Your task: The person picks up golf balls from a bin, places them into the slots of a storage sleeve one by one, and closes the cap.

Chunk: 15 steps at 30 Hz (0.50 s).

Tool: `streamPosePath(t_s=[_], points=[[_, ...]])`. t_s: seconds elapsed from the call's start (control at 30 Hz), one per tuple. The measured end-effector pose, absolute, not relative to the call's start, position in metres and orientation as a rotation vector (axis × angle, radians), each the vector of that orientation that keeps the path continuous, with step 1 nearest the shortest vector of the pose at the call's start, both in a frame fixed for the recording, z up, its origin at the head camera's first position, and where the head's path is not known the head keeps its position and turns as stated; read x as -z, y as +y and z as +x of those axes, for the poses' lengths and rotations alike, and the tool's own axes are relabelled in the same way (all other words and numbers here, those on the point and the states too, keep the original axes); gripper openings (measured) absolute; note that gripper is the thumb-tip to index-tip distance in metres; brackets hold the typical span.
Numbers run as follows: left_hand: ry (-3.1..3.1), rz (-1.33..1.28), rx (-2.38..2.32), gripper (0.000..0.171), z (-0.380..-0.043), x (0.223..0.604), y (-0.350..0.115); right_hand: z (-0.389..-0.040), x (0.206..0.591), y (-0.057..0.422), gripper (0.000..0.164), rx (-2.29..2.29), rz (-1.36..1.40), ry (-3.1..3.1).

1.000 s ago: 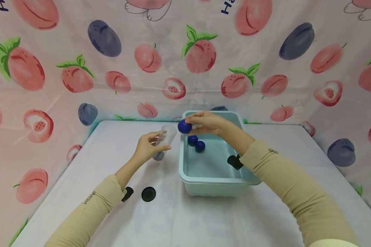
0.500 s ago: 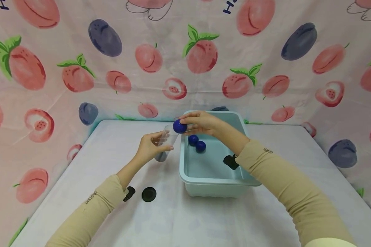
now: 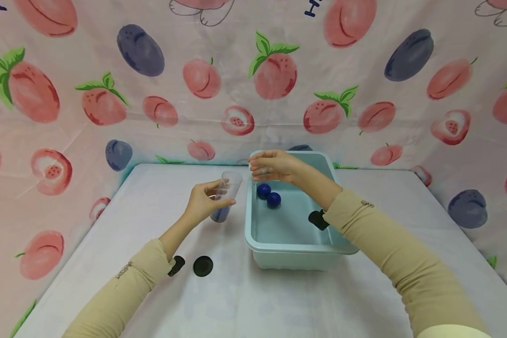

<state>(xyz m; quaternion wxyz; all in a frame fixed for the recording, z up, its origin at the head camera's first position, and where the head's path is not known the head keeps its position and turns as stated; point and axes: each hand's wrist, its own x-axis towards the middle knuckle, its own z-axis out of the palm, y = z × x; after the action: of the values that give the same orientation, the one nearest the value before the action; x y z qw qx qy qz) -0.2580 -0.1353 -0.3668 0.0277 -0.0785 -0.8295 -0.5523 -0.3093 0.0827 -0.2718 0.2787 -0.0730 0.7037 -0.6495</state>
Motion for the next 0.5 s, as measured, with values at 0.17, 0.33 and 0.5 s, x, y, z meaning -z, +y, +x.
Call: streamPosePath(t_s=[0.17,0.33,0.5], points=[[-2.539,-0.248,1.750,0.061,-0.259,0.367,-0.137,-0.313,0.275,0.088,0.038,1.712,-0.181,1.930],[-2.542,-0.253,1.754,0.060,-0.258,0.366,-0.137,-0.319,0.281,0.092,0.042,1.690,-0.168,1.937],[-2.542,-0.256,1.746,0.059,-0.257,0.366,-0.137,-0.323,0.287,0.097,0.043,1.703,-0.129,1.917]])
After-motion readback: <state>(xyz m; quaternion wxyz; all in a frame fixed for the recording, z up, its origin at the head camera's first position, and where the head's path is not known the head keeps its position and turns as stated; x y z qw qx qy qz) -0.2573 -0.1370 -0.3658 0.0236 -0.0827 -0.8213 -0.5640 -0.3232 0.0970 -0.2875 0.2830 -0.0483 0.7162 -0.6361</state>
